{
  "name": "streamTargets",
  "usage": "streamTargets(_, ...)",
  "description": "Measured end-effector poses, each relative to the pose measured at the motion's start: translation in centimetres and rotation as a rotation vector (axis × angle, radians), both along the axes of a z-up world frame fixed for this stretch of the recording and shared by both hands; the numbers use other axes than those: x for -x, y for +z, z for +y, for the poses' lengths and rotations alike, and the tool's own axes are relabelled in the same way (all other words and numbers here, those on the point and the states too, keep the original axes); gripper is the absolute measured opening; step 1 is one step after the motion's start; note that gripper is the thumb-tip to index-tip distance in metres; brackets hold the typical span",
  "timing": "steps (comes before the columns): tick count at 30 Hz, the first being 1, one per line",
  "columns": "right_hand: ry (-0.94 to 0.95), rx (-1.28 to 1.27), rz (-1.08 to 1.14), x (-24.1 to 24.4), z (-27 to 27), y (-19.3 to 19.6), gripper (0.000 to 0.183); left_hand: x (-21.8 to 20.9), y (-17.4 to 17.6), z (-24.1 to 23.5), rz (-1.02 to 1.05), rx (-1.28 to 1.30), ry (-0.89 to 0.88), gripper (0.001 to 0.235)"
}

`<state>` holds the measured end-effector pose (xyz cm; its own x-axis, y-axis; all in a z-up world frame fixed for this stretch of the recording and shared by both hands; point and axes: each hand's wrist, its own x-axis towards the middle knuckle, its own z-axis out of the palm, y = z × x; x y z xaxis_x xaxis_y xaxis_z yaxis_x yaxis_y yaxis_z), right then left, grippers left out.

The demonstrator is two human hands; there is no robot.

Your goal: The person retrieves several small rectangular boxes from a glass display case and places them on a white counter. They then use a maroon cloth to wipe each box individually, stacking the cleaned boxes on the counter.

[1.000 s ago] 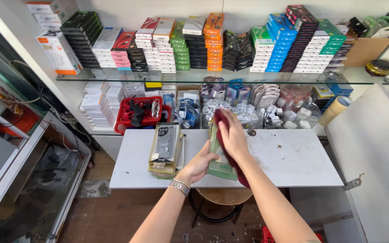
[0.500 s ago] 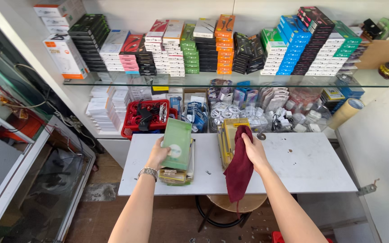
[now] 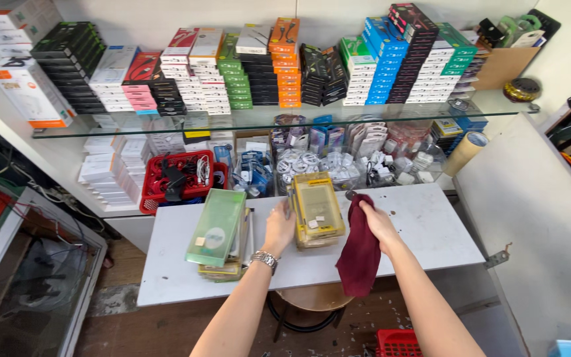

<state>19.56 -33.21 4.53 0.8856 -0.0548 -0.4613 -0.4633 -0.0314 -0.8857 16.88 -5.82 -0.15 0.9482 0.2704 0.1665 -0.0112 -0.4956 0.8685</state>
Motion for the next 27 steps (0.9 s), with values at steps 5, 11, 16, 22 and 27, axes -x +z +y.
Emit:
streamTargets(5, 0.127, -0.154, 0.182, -0.5, -0.6, -3.1, 0.047, -1.4, -3.4, -4.7, 0.190, 0.192, 0.112, 0.037)
streamTargets(11, 0.188, -0.103, 0.143, -1.2, 0.3, -2.7, 0.051, -4.4, -5.3, -4.9, 0.344, 0.499, 0.193, 0.038)
streamTargets(16, 0.211, -0.081, 0.119, -1.1, -0.9, 0.4, 0.053, -6.1, -5.0, -3.9, 0.522, 0.788, 0.042, 0.040)
streamTargets(22, 0.129, 0.353, -0.770, 0.9, 0.2, 5.1, 0.047, -5.3, -4.4, -5.8, 0.394, 1.355, -0.048, 0.038)
streamTargets(27, 0.265, 0.799, -1.175, 5.2, 5.9, 6.6, 0.039, -6.6, -6.1, -7.9, 0.222, 1.562, -0.072, 0.038)
